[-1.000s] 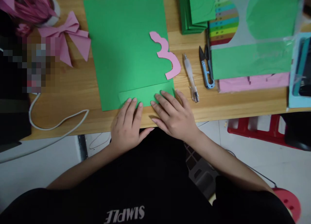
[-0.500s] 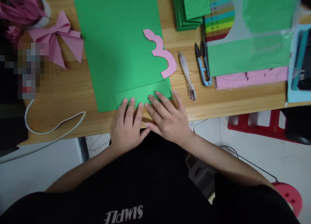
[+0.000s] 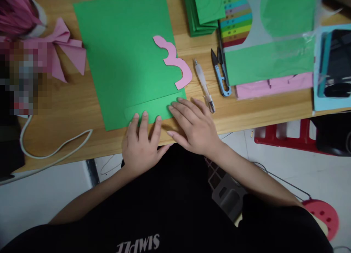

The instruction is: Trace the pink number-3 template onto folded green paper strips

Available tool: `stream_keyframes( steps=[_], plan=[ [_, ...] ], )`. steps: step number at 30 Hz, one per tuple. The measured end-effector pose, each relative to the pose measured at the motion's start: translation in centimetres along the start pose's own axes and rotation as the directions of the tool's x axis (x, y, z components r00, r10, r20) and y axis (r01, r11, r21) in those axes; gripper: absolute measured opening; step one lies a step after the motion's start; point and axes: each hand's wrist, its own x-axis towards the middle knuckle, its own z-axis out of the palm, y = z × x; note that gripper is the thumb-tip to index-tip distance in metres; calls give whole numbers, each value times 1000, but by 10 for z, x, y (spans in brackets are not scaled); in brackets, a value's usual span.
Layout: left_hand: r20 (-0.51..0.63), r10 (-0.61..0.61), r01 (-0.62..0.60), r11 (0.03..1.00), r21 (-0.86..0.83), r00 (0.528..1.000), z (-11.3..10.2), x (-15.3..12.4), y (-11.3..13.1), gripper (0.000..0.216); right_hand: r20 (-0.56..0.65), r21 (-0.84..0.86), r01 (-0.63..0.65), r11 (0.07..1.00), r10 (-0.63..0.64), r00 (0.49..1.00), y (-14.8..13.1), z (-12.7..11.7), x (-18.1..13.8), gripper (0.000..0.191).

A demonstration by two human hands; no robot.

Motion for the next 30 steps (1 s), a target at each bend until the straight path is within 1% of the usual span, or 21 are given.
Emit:
stream_keyframes(
  steps=[2, 5, 7, 9, 12, 14, 16, 19, 23, 27, 30],
  plan=[
    [3, -6, 6, 1000, -12, 1000, 1, -2, 0, 69, 81, -2, 5, 1000, -5, 997, 5, -1, 4, 61],
    [8, -3, 3, 1000, -29, 1000, 0, -4, -1, 71, 166, -3, 66, 998, -64, 984, 14, -3, 8, 63],
    [13, -2, 3, 997, -71, 1000, -4, -2, -5, 77, 190, 3, 108, 994, -107, 976, 19, -5, 8, 63],
    [34, -15, 20, 988, -156, 999, -10, 4, -11, 84, 207, 16, 120, 993, -121, 971, 22, -7, 7, 62],
    [90, -14, 38, 961, -274, 996, -15, 16, -26, 80, 221, 48, 84, 995, -93, 971, 23, -9, 8, 61],
    [129, 22, 18, 952, -304, 991, -14, 24, -34, 71, 211, 86, 66, 994, -83, 974, 23, -9, 10, 61],
    [132, 58, -14, 949, -314, 990, -11, 29, -39, 65, 183, 127, 66, 990, -89, 979, 23, -10, 13, 61],
    [99, 79, -46, 955, -294, 992, -6, 31, -39, 55, 151, 153, 57, 987, -80, 985, 25, -9, 17, 59],
    [36, 72, -60, 963, -262, 997, -3, 30, -38, 39, 112, 125, 77, 989, -91, 989, 30, -5, 20, 52],
    [-31, 81, -86, 965, -247, 996, 0, 31, -42, 34, 97, 81, 121, 989, -129, 987, 33, -4, 20, 44],
    [-62, 114, -126, 960, -249, 992, 3, 31, -47, 32, 96, 36, 146, 989, -149, 984, 34, -3, 20, 41]
  ],
)
